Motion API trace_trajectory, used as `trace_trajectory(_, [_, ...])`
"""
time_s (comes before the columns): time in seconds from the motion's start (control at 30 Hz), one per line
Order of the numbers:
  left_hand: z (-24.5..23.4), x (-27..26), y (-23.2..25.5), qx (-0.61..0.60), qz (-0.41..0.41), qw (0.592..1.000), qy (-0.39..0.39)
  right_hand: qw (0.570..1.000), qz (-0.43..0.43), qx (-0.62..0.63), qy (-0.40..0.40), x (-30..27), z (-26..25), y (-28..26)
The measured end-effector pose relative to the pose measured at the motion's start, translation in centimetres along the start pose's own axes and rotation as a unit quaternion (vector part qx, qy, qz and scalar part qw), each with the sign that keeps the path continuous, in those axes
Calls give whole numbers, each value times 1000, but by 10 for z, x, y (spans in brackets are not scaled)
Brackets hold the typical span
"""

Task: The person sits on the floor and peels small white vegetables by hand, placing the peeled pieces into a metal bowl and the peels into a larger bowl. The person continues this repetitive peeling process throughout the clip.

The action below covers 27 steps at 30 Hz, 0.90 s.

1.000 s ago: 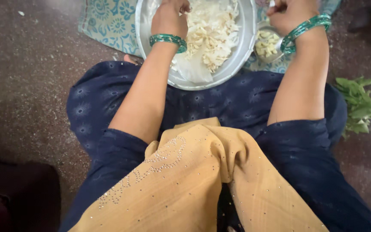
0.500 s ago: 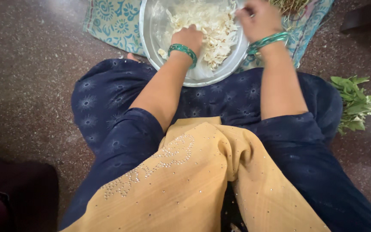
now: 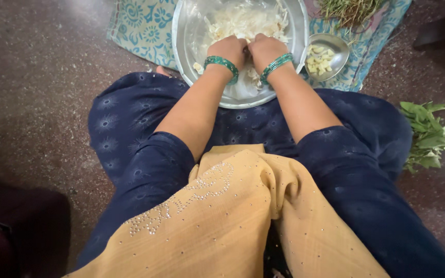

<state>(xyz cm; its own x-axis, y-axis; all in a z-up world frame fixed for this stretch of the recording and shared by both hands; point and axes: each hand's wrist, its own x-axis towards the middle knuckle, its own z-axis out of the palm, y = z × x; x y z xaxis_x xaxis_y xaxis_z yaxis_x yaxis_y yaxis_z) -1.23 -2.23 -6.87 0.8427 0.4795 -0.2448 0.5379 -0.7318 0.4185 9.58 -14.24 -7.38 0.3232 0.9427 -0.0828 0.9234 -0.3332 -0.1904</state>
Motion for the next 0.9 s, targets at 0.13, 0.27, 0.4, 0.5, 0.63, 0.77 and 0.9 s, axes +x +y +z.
trace_trajectory(0.13, [-2, 4, 0, -1, -32, 999, -21, 1000, -2, -8, -4, 4, -1, -2])
trace_trajectory(0.27, [5, 4, -6, -8, -3, 1000, 10, 1000, 0, 0, 2, -1, -12, -7])
trace_trajectory(0.4, [5, 7, -8, -27, 23, 999, -8, 999, 12, 31, 12, -3, -13, -4])
trace_trajectory(0.5, [-4, 5, -8, -53, 48, 997, 12, 996, 15, 83, 12, 2, -3, 7])
trace_trajectory(0.63, [-22, -7, -2, -93, 101, 988, 71, 966, 16, 258, 31, 1, 5, 25])
trace_trajectory(0.77, [-50, -25, 5, -125, 173, 969, 123, 832, 47, 551, -40, -3, -14, 28])
trace_trajectory(0.9, [-68, -44, 16, -275, 132, 949, 76, 786, 31, 616, -35, -19, -53, 14])
